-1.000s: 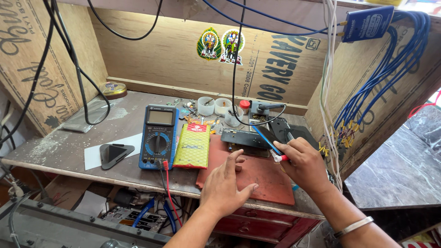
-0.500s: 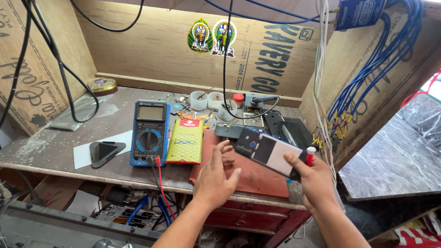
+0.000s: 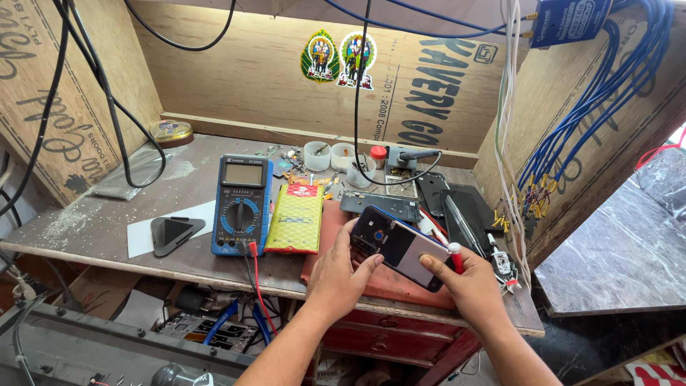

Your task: The person uses a multimeter probe to test points on a disassembled smartphone motherboard. They then reassemble the phone by aligning the screen and back cover, pressing the edges to seat the components, and finally open the device again to reveal the internal battery and circuitry.

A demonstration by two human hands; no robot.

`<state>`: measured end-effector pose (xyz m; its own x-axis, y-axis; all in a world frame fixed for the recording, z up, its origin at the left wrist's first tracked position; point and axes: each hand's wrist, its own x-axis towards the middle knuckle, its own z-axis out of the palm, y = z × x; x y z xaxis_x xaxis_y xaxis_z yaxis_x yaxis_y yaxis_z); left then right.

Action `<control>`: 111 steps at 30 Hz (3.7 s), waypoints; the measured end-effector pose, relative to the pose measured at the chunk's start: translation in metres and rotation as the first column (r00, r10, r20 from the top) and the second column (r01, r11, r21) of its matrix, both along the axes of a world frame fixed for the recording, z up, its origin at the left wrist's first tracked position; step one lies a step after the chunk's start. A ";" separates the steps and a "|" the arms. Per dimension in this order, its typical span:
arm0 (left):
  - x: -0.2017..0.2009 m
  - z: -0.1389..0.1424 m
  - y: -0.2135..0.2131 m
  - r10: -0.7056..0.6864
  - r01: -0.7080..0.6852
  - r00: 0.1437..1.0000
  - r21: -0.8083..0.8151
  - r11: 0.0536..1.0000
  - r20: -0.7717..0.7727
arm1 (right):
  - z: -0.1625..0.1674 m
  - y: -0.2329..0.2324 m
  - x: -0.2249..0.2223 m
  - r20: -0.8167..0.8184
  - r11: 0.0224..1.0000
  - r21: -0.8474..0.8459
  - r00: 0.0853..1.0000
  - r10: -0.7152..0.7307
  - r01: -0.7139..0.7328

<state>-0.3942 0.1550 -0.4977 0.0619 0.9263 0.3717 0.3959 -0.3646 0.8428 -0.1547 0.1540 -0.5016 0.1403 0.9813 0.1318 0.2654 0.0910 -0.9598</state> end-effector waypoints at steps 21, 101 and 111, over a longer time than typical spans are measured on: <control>0.000 -0.004 0.003 0.070 -0.068 0.992 0.019 0.997 -0.104 | 0.078 0.024 -0.045 0.551 0.904 0.369 0.834 -0.025 -0.216; 0.034 -0.021 -0.009 0.363 -0.189 0.871 0.458 0.869 -0.330 | -0.002 0.004 0.002 -0.143 0.903 0.430 0.987 0.068 0.000; 0.033 -0.026 -0.007 0.377 -0.172 0.857 0.496 0.851 -0.351 | -0.003 0.003 0.001 -0.105 0.902 0.428 0.988 0.113 -0.058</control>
<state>-0.3608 0.1484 -0.5237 0.0744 0.6764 0.7328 0.8112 -0.4684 0.3500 -0.1539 0.1572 -0.5042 0.1009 0.8461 0.5234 0.1196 0.5119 -0.8507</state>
